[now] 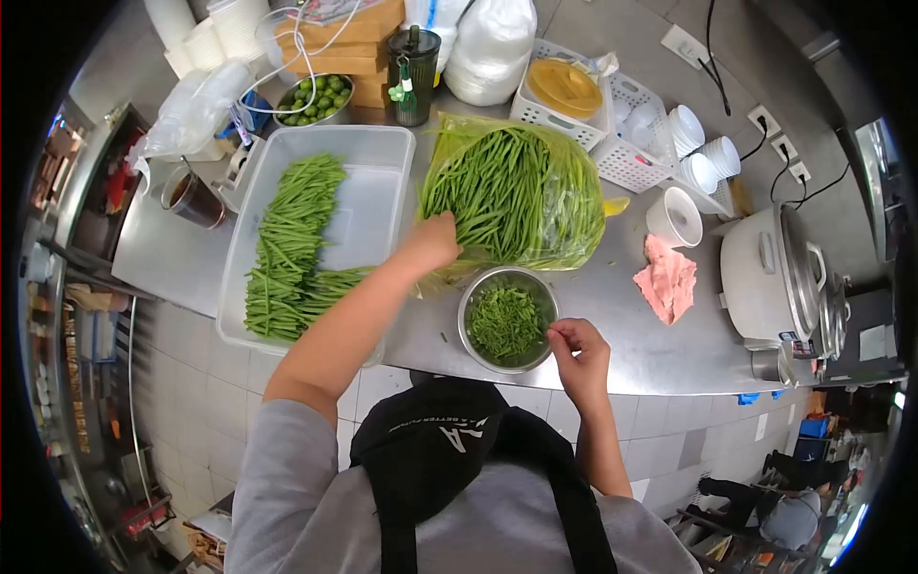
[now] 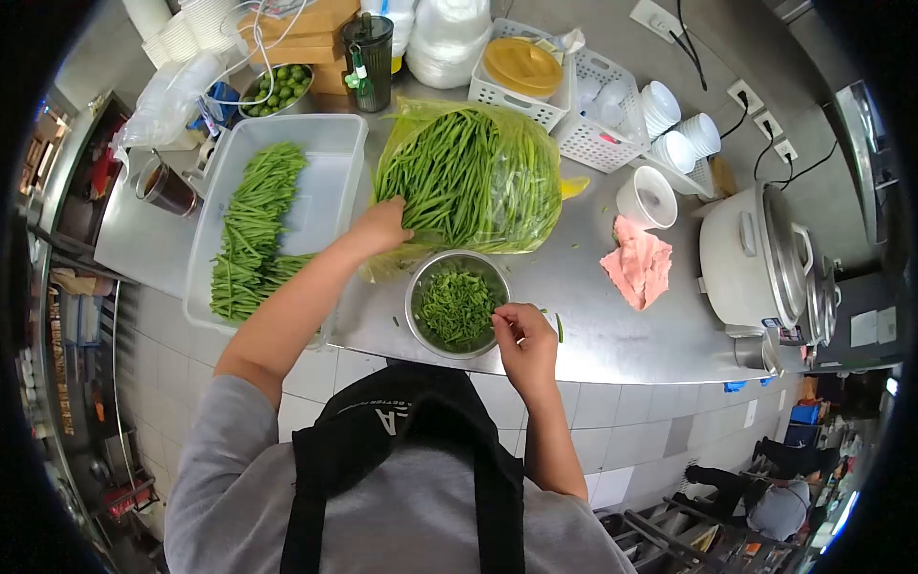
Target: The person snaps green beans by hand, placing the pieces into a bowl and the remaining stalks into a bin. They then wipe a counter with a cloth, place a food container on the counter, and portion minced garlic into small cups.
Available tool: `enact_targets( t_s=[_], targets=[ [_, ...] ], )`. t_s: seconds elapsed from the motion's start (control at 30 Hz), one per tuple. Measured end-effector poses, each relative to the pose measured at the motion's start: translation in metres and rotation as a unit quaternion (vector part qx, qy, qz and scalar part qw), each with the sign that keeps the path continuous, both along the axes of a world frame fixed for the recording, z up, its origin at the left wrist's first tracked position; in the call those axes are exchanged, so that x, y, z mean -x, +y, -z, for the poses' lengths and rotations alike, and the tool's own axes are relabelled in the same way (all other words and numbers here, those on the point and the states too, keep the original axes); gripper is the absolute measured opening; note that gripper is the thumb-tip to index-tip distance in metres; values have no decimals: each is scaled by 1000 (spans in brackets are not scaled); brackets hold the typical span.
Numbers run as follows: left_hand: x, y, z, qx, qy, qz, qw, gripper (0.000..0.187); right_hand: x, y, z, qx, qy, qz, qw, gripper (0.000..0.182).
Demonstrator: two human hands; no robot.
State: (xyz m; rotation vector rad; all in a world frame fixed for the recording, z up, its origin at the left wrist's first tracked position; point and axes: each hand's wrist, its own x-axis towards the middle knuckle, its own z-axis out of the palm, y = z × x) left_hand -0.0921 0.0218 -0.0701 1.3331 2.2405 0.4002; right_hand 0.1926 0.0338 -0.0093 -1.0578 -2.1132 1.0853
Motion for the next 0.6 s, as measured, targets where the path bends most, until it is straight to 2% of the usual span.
enact_targets(
  t_s=[0.17, 0.27, 0.37, 0.43, 0.47, 0.57, 0.6],
  targets=[
    [-9, -4, -11, -9, 89, 15, 996, 23, 0, -10, 3, -9, -11, 11, 1000, 7],
    [-8, -2, -8, -25, 63, -18, 998, 21, 2, -16, 3, 8, 3, 23, 1000, 6],
    [-7, -2, -28, -48, -53, -95, 993, 26, 2, -19, 1, 1, -2, 22, 1000, 7],
    [6, 10, 4, -103, -164, -121, 974, 30, 2, -20, 1, -7, 3, 18, 1000, 7],
    [10, 15, 15, -129, -219, -132, 958, 33, 2, -21, 1, -12, 4, 17, 1000, 7],
    [7, 11, -6, -182, -408, -177, 877, 32, 1, -24, -2, -15, -5, 20, 1000, 7],
    [8, 11, -8, -184, -431, -179, 865, 31, 2, -25, -4, -18, -7, 20, 1000, 7]
  ],
)
